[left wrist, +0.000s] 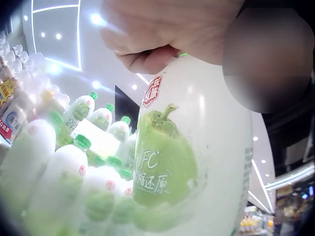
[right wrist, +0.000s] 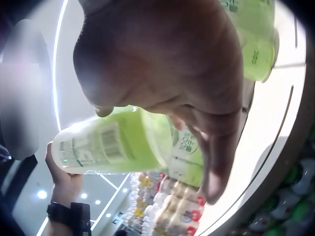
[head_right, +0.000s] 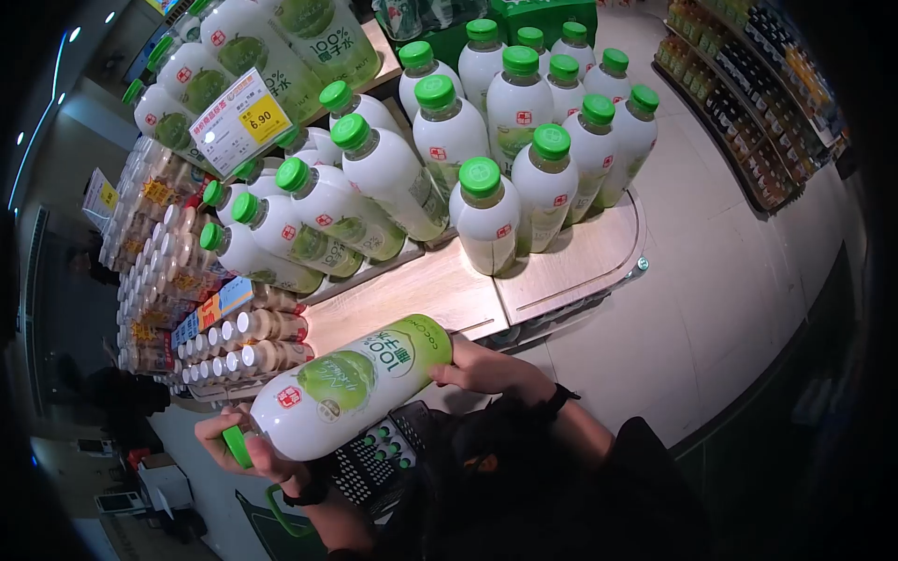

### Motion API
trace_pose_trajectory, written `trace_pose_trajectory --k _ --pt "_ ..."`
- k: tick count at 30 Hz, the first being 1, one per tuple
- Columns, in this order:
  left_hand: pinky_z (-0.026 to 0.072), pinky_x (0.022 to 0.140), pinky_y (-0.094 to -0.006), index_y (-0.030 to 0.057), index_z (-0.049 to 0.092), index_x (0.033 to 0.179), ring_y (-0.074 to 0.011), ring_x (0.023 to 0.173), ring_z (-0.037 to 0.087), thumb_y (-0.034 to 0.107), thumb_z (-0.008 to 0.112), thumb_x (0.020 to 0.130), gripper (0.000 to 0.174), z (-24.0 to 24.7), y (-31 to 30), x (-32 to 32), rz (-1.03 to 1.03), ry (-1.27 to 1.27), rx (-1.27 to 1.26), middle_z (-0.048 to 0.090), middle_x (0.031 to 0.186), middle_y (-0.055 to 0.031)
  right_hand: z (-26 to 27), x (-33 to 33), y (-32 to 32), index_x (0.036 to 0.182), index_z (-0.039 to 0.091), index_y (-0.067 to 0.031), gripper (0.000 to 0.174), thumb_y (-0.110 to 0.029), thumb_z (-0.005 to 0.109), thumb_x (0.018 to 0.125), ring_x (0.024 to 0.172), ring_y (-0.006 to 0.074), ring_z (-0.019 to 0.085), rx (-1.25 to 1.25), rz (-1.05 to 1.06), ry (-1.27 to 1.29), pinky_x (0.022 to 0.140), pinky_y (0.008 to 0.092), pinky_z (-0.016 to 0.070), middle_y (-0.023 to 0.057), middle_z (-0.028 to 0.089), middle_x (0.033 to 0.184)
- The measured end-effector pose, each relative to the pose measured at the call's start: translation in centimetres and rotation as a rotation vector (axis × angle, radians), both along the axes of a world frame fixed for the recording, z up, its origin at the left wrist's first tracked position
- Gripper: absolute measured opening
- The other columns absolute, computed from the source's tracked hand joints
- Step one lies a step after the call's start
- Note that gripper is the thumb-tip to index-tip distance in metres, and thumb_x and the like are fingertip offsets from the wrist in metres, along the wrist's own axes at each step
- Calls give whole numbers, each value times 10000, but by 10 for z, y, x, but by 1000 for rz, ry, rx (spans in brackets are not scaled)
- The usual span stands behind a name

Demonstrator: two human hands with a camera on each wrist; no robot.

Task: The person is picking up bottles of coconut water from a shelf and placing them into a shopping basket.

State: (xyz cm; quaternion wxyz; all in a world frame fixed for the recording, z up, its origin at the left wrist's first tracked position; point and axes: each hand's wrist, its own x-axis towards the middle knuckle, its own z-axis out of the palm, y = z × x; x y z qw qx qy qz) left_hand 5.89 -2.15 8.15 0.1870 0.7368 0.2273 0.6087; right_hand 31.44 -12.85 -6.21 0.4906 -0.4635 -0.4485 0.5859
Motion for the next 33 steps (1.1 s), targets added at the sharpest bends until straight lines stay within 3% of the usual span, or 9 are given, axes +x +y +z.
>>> trace_pose_trajectory --k 2,4,6,8,10,15,21,30,33 --pt "383 573 -263 30 443 981 -121 623 415 370 739 872 464 12 -15 -16 -106 -185 -73 416 754 -13 -31 -4 6 1581 161 -23 1038 -387 796 845 1385 279 437 136 354 192 1139 389 372 185 400 1538" --pt "369 512 -234 39 408 989 -103 557 457 573 786 825 675 24 -24 -28 -189 -311 -129 437 691 -11 22 -30 5 1593 138 -65 1232 -347 916 681 1376 257 441 101 256 539 1135 371 372 125 418 1530" --pt "334 480 -239 31 401 1002 -95 548 394 444 742 901 545 27 -26 -37 -207 -303 -85 428 718 -27 40 -42 5 1575 166 -72 1257 -255 948 608 1343 232 462 75 157 792 1121 365 383 101 455 1482" --pt "324 489 -257 31 408 971 -98 551 355 376 641 947 417 27 -22 -46 -90 -336 -254 424 740 -39 37 -48 10 1533 210 -71 1204 -225 957 602 1298 242 495 166 118 672 1100 370 400 112 480 1417" --pt "332 505 -257 35 414 948 -103 559 365 357 583 954 364 18 -22 -61 77 -362 -318 425 744 -42 24 -48 10 1464 248 -83 1123 -221 960 606 1276 282 503 501 62 61 1086 402 410 142 468 1388" --pt "351 552 -253 49 424 878 -116 565 374 364 466 956 328 12 -28 -83 463 -339 -364 415 723 -40 35 -72 23 1421 222 -110 1073 -231 949 641 1272 326 504 780 92 -42 1080 443 411 189 458 1381" --pt "329 448 -262 32 482 915 -76 501 400 490 800 843 562 4 -30 -150 -223 -275 23 403 640 29 34 -102 42 1353 386 -84 857 -253 913 698 1282 294 512 192 298 395 1091 427 407 164 535 1332" --pt "315 527 -262 26 398 915 -109 538 338 506 665 928 550 23 -53 -176 122 -498 -291 380 696 -46 65 -148 70 1379 445 -82 825 -206 892 696 1258 353 556 814 246 13 1044 472 467 208 513 1419" --pt "351 528 -280 45 419 878 -114 537 375 354 659 915 392 37 -56 -205 -198 -276 43 360 669 -11 42 -181 81 1421 406 -84 900 -180 887 667 1287 367 530 781 340 340 1090 486 434 189 515 1420"
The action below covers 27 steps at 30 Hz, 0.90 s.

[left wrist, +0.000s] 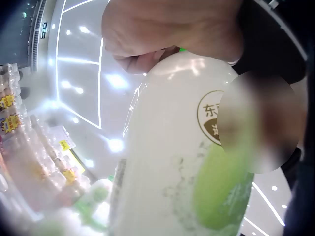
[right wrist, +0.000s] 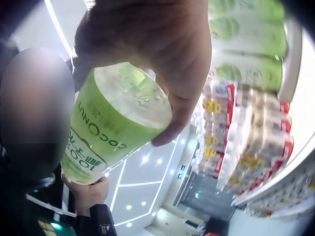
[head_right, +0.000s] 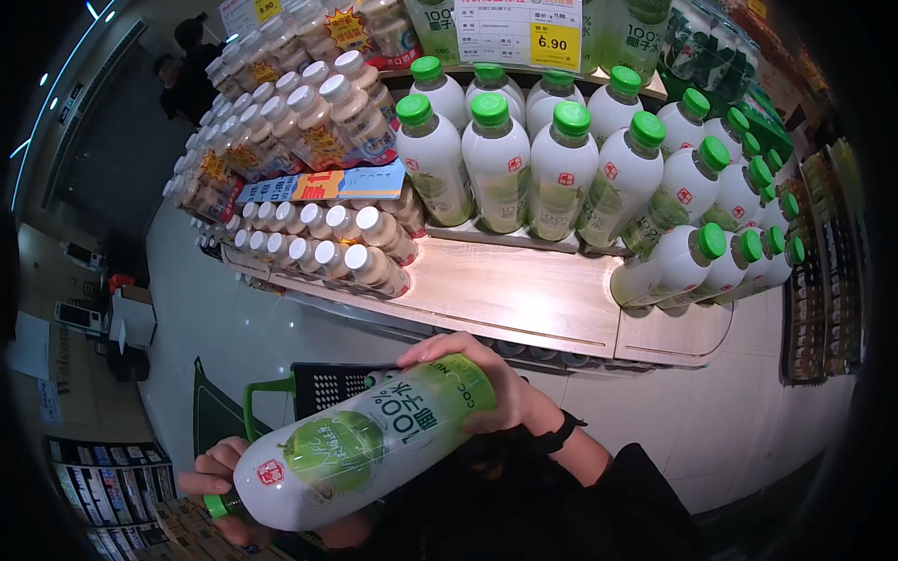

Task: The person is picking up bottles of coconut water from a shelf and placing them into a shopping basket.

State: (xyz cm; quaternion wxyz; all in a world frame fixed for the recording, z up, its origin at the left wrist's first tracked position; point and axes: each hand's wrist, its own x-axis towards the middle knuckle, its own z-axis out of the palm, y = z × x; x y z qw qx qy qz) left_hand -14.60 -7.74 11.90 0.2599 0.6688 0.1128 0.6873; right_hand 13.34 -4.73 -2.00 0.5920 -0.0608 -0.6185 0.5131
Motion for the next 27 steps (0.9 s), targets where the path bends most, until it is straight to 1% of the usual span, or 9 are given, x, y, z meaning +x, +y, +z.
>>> trace_pose_trajectory --k 2,5,8,10,14,17,20,21,27 --pt "304 545 -282 73 402 844 -107 555 317 402 684 870 434 5 0 -19 -105 73 107 321 671 4 -3 -19 4 1454 360 -82 974 -163 883 637 1337 325 474 -522 545 282 1140 451 384 135 486 1412" --pt "331 506 -261 83 431 808 -103 510 318 432 722 834 455 13 -1 -35 106 156 244 325 627 15 -1 -27 8 1454 338 -82 997 -170 886 625 1372 263 415 -660 576 17 1159 409 350 92 433 1400" --pt "375 464 -236 79 465 802 -96 481 352 491 734 825 492 14 9 -73 -49 224 288 359 611 25 -8 -40 7 1437 336 -73 981 -154 899 638 1372 240 400 -547 567 -92 1150 384 358 98 395 1399" --pt "602 543 -321 0 598 893 -156 533 541 106 677 875 134 10 4 -103 -62 318 232 493 679 -47 -4 -56 7 1402 355 -82 924 -94 897 654 1385 280 399 -415 537 -109 1141 400 372 141 398 1427" --pt "600 543 -325 -12 594 877 -174 570 572 181 705 884 222 -8 -9 -139 33 259 170 515 703 -66 3 -87 15 1361 380 -108 864 -81 893 666 1390 333 395 -399 590 -109 1129 443 385 186 389 1458" --pt "573 541 -301 -39 562 891 -173 581 558 326 736 885 404 -19 -19 -156 17 239 59 515 711 -80 7 -103 22 1328 418 -145 813 -100 899 673 1384 384 399 -283 483 -206 1109 483 402 214 380 1473" --pt "352 515 -246 -11 466 896 -116 559 384 516 654 901 560 -33 -32 -123 799 -70 -470 424 713 -33 8 -121 25 1248 537 -164 638 -120 877 710 1369 405 425 -185 251 -210 1081 501 426 208 397 1451" --pt "280 523 -246 20 439 866 -96 572 349 438 585 932 447 -29 -22 -122 892 -165 -652 391 723 -17 14 -127 28 1248 537 -164 638 -120 877 710 1369 405 425 -191 285 -215 1081 501 426 208 397 1451" --pt "272 527 -238 40 445 848 -72 571 351 365 618 896 371 -91 -18 -195 837 -327 -830 376 662 13 21 -180 66 1199 669 -144 551 -119 871 687 1323 398 490 -18 208 -556 1081 485 433 169 473 1436"
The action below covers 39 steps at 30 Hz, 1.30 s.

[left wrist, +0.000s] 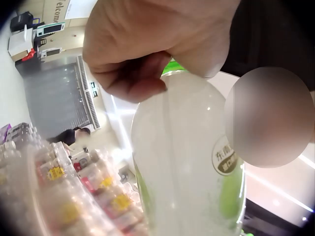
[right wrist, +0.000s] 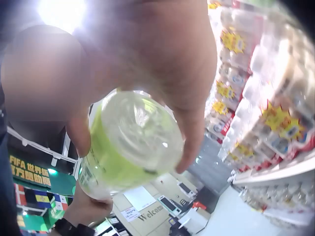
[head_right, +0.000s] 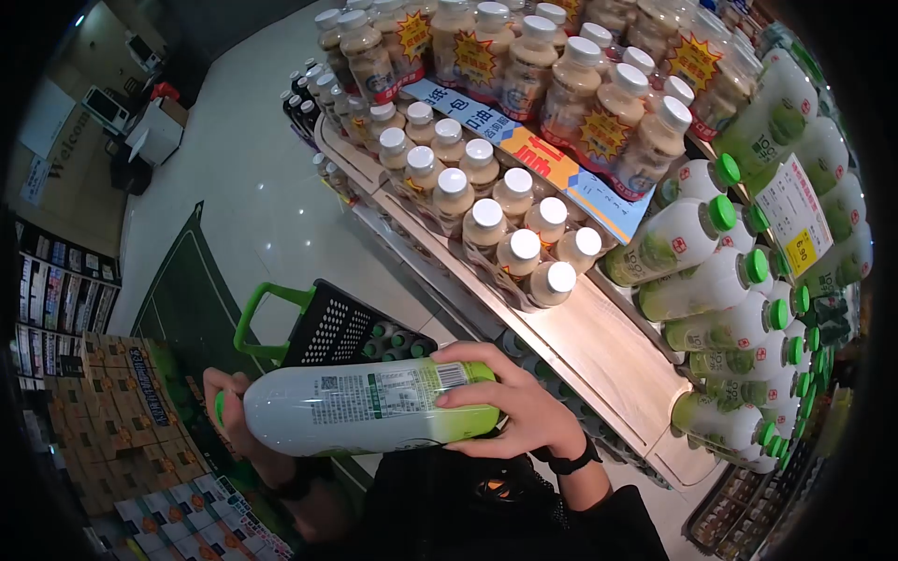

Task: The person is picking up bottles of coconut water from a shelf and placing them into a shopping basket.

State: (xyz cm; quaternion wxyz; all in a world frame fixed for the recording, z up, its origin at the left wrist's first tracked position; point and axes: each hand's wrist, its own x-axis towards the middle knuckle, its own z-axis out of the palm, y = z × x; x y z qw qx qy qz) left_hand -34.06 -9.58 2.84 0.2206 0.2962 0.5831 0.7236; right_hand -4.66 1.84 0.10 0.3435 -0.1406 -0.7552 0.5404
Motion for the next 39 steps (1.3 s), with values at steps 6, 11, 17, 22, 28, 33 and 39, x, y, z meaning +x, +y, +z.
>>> trace_pose_trajectory --k 6,11,17,22,28,33,39 --pt "383 467 -280 51 566 809 -190 471 531 202 805 695 305 -44 22 -59 -68 1092 -235 534 608 -72 -40 -71 27 1292 619 -56 503 -232 756 841 1131 338 618 63 82 -561 1005 406 482 128 668 1231" --pt "462 499 -361 52 577 818 -295 522 594 130 807 752 252 -220 43 -133 118 883 -605 566 634 -100 -108 -85 34 1267 631 -58 473 -185 760 830 1104 360 637 -258 -98 -876 965 413 508 136 683 1213" --pt "492 550 -387 56 547 845 -330 604 633 216 800 815 301 -456 37 -190 211 795 -854 614 704 -124 -241 -109 23 1128 704 -82 298 -67 702 830 1133 298 657 -422 86 -953 967 375 532 99 689 1212" --pt "500 596 -394 50 549 858 -337 647 646 226 791 839 300 -575 13 -207 312 672 -1044 624 714 -142 -316 -117 4 1028 717 -72 252 -9 706 784 1151 277 655 -582 130 -1065 974 374 537 80 692 1213" --pt "515 603 -417 66 551 879 -346 659 663 262 798 816 321 -644 -29 -222 287 681 -1149 656 732 -131 -362 -110 -23 922 718 -49 179 15 688 757 1175 289 638 -719 131 -1089 957 376 538 96 713 1172" --pt "525 659 -452 68 555 951 -357 741 677 291 778 827 339 -683 -63 -216 115 605 -1263 675 816 -146 -359 -109 -23 841 692 -41 120 26 674 743 1158 303 654 -724 65 -1050 942 389 544 96 739 1103" --pt "522 713 -486 55 537 999 -388 833 659 282 764 840 359 -767 -87 -181 -107 604 -1179 649 899 -172 -381 -98 -42 713 600 -19 123 95 598 759 1033 321 709 -662 -198 -1056 846 380 568 134 756 924"
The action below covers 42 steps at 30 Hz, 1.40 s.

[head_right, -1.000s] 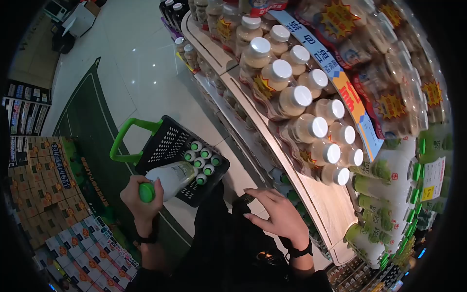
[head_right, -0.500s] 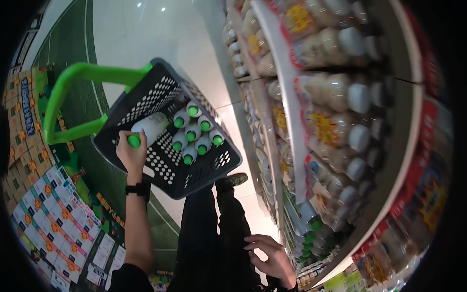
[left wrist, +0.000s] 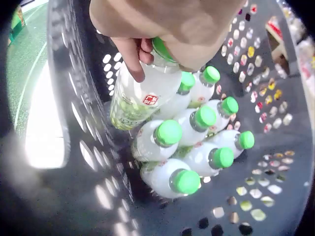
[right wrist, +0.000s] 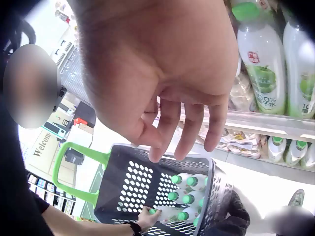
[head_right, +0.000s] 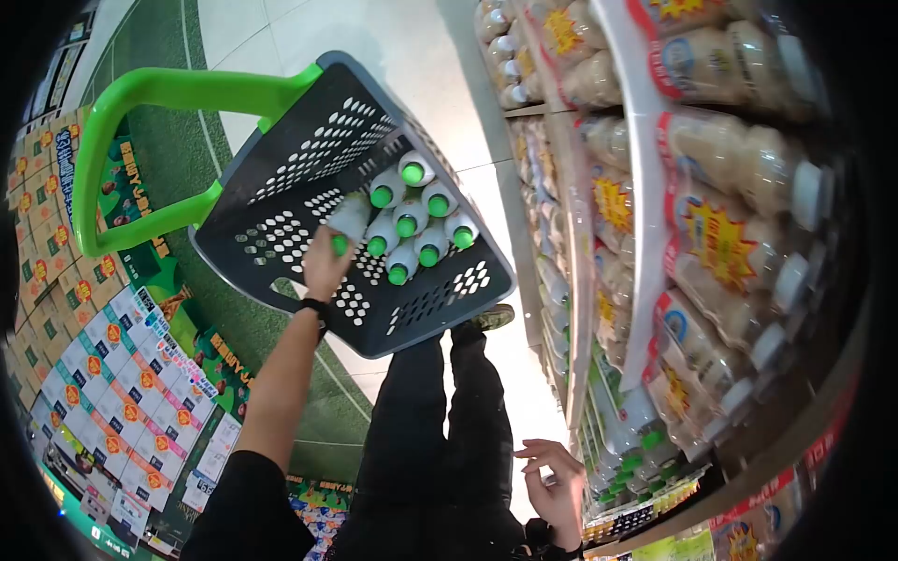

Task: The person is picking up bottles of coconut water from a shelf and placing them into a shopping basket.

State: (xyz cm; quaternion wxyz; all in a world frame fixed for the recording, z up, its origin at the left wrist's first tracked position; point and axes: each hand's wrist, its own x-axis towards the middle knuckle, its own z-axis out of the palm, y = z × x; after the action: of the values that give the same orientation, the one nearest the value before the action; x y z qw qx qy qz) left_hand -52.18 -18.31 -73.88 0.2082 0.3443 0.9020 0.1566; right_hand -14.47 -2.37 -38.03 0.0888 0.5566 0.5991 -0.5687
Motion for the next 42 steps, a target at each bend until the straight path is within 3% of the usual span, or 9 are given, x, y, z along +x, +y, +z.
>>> trace_pose_trajectory --k 5,13,17,21,28,32,35,40,42 --pt "512 779 -500 38 502 1029 -420 881 641 264 752 855 379 -48 17 1 62 -94 26 641 943 -199 -15 19 -23 757 580 -26 130 94 600 801 1013 325 710 -64 -64 -37 856 395 554 141 741 899" --pt "515 845 -504 38 449 1148 -437 984 656 307 752 844 507 -111 21 -7 27 -245 -267 664 1056 -244 -48 23 -49 804 576 -36 141 99 594 840 1019 323 708 -161 -206 -8 883 395 543 145 738 925" --pt "518 924 -496 11 427 1229 -450 1044 664 332 765 813 625 -104 41 -10 186 -330 -438 677 1096 -283 -48 21 -49 853 577 -41 166 124 583 873 1054 324 686 -235 -352 6 914 401 526 146 716 962" --pt "521 947 -483 6 399 1281 -450 1068 667 327 766 806 680 -109 33 -21 171 -318 -582 682 1106 -292 -53 31 -47 908 576 -46 203 151 560 860 1091 321 664 -217 -413 -6 950 404 508 137 707 974" --pt "543 923 -499 -7 464 1375 -412 1064 675 314 738 854 670 -90 43 -29 -214 -227 -777 691 1127 -242 -39 40 -41 992 588 -34 256 186 542 871 1101 274 666 -195 -485 -70 977 388 503 118 708 998" --pt "537 947 -484 -29 425 1434 -438 1071 662 201 691 874 661 -128 27 -36 -342 -261 -676 682 1118 -278 -41 51 -48 1028 578 -26 248 178 555 890 1106 264 664 -214 -540 -88 989 388 500 115 709 1009" --pt "537 912 -495 -92 391 1430 -445 1019 673 239 678 873 709 -146 39 -41 -414 -234 -653 684 1051 -310 -53 43 -49 1045 577 -22 255 178 563 888 1104 265 666 -213 -539 -110 990 387 504 122 708 1015" --pt "546 872 -516 -15 522 1346 -443 990 681 242 641 863 560 -153 44 -38 -293 -213 -566 701 1028 -281 -56 40 -49 1057 570 -10 256 187 553 894 1099 263 672 -280 -532 -81 988 367 513 137 708 1020" --pt "539 903 -501 -15 503 1387 -432 1029 675 294 649 864 625 -149 50 -50 -267 -261 -582 697 1072 -277 -59 38 -45 1064 568 -9 259 187 554 895 1096 262 673 -279 -560 -65 988 367 513 136 710 1018"
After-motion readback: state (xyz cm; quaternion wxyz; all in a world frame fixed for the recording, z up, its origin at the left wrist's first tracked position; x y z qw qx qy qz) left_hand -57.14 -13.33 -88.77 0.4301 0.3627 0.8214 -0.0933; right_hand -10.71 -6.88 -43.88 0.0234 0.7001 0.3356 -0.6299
